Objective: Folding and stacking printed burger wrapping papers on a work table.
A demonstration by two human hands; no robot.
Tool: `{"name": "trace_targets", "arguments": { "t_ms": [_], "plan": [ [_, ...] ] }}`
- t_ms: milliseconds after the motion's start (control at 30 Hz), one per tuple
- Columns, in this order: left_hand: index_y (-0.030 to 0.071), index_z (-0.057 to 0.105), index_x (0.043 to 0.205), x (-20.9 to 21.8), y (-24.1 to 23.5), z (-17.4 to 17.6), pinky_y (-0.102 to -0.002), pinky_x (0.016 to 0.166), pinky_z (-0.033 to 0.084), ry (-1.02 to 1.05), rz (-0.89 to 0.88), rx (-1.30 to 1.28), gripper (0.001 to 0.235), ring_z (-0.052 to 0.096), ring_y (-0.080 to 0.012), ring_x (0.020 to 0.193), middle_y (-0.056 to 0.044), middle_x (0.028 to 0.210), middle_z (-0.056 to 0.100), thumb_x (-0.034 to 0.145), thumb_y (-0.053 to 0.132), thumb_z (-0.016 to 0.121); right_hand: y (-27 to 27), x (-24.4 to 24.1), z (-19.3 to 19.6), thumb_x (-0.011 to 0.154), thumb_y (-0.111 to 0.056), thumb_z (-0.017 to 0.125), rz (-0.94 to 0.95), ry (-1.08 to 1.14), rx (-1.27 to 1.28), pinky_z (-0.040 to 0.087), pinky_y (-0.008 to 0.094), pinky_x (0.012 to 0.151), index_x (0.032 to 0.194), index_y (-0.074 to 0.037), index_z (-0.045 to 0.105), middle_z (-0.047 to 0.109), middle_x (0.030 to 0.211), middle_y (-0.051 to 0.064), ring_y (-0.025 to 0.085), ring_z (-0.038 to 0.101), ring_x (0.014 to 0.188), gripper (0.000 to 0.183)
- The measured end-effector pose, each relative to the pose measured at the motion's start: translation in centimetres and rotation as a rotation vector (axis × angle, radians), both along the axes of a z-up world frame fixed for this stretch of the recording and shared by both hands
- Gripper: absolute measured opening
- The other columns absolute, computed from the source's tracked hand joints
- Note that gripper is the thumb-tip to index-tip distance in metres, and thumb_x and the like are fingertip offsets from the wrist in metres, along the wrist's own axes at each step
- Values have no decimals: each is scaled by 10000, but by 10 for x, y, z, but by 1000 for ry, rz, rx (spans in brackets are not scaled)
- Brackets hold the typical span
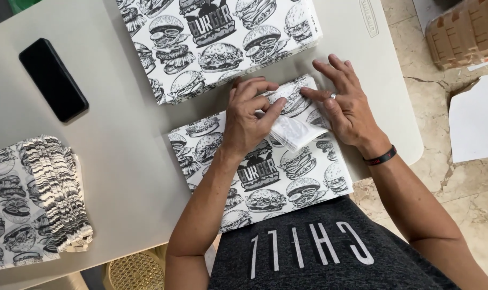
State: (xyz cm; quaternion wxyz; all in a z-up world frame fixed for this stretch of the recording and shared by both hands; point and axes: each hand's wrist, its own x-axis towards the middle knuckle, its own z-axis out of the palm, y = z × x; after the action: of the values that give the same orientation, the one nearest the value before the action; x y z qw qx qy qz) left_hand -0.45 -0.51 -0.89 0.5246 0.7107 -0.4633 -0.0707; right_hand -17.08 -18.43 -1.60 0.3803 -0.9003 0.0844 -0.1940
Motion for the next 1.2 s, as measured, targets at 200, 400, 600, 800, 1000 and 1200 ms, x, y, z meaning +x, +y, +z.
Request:
{"name": "trace_targets", "arguments": {
  "t_ms": [200,400,600,800,1000,1200],
  "plan": [
    [124,527,578,-1,1,-11,-382,897,456,-6,14,-11,469,694,-254,1049,0,859,680,919,283,807,1,3,-4,1088,-538,247,52,12,-70,49,604,1227,1364,-273,686,441,1586,154,422,247,1529,582],
    [156,591,1163,-4,7,-1,-480,1013,496,127,-31,95,426,684,-125,675,21,754,661,940,502,700,3,-4,10,1130,-529,158,32,-81,85,139,674,1290,1427,-83,578,411,1602,197,440,279,1557,680],
    [159,621,578,1,4,-8,-416,1011,398,142,-54,-40,497,706,-221,983,6,697,648,1021,376,681,1,0,6,1113,-460,221,-15,-98,104,170,684,1200,1311,-153,706,469,1541,212,479,313,1487,607],
    [146,614,575,2,1,-11,-408,983,423,72,-28,-9,434,671,-234,1135,27,1009,741,962,275,762,0,-1,1,1122,-404,287,-13,-55,70,150,677,1206,1286,-162,724,483,1535,218,493,306,1489,526],
    [111,600,593,0,0,-2,-407,970,435,58,-9,5,428,661,-280,1185,-14,1102,745,956,259,772,1,0,3,1118,-442,280,-3,-15,42,121,663,1213,1310,-197,715,475,1545,201,478,285,1501,535],
    [122,531,561,-2,-1,-8,-381,967,440,36,12,-33,473,692,-254,1079,1,873,710,933,254,793,3,2,2,1092,-538,238,45,8,-33,70,632,1220,1328,-239,708,449,1575,180,457,259,1518,605]
  ]
}}
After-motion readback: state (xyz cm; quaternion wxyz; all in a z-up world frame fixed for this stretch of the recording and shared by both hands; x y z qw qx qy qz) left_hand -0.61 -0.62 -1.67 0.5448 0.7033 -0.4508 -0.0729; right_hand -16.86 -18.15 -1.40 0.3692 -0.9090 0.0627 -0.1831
